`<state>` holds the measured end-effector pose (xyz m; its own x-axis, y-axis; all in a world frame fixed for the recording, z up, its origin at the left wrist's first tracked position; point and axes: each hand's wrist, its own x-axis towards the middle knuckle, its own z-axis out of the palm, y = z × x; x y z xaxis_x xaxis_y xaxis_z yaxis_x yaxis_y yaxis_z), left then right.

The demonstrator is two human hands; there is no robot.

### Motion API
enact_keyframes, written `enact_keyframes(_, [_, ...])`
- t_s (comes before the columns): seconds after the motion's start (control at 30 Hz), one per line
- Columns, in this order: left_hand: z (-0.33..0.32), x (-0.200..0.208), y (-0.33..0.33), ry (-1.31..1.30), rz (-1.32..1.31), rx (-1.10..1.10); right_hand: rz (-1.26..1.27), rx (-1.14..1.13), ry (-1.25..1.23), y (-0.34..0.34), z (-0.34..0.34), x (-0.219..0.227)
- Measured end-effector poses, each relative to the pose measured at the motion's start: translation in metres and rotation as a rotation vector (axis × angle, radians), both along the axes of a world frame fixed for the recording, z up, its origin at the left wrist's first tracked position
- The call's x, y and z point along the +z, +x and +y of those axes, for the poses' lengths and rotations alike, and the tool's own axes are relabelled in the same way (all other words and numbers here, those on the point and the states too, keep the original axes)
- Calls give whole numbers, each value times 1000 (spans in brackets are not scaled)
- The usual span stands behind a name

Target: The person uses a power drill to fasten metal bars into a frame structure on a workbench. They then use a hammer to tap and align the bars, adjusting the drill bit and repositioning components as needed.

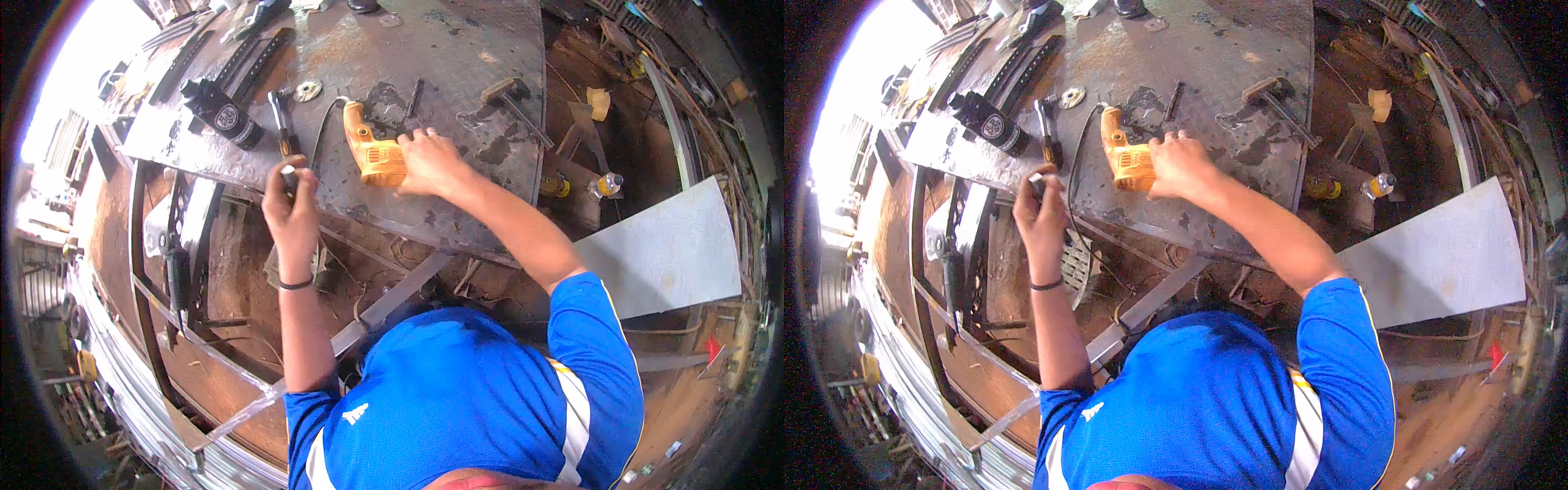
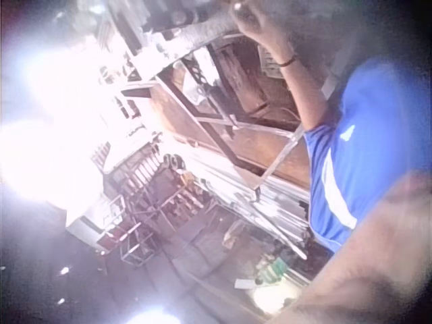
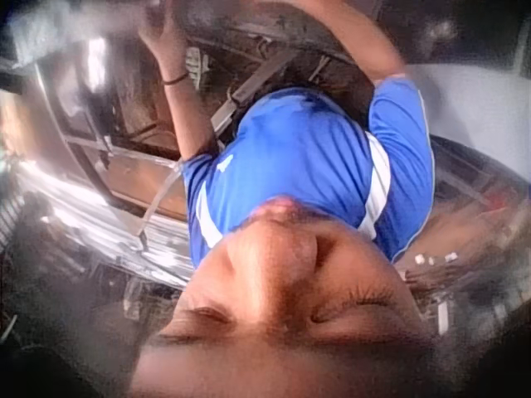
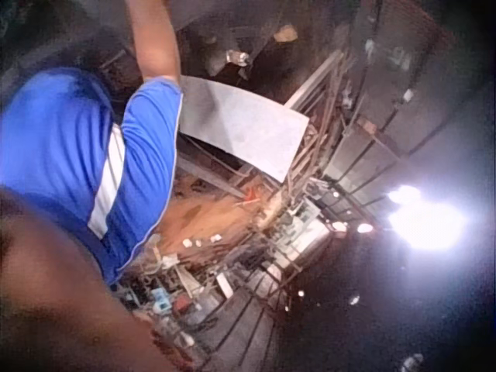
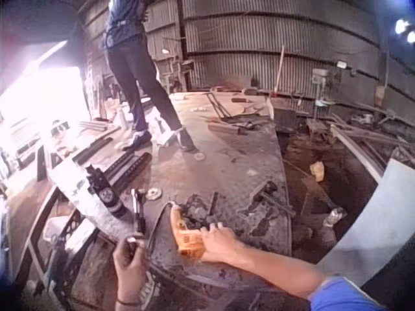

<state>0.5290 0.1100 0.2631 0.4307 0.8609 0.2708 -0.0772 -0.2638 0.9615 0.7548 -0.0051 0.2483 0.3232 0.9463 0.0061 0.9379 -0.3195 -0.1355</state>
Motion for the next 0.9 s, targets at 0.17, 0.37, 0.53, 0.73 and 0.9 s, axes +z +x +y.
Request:
enact_keyframes(0.17, [-3, -42, -23, 145, 296, 59, 34, -256, 26, -31, 43, 3])
enact_keyframes(0.37, [24, -178, -95, 74, 477, 116, 19, -399, -68, -50, 63, 6])
enact_keyframes(0.53, [38, -187, -86, -152, 234, -147, -3, -347, 2, -52, 56, -2])
enact_keyframes(0.73, [111, -85, -48, 52, 86, -128, 66, -513, -15, -67, 35, 10])
enact_keyframes(0.9, [200, 17, 88, 654, 101, 110, -15, -580, -4, -82, 35, 11])
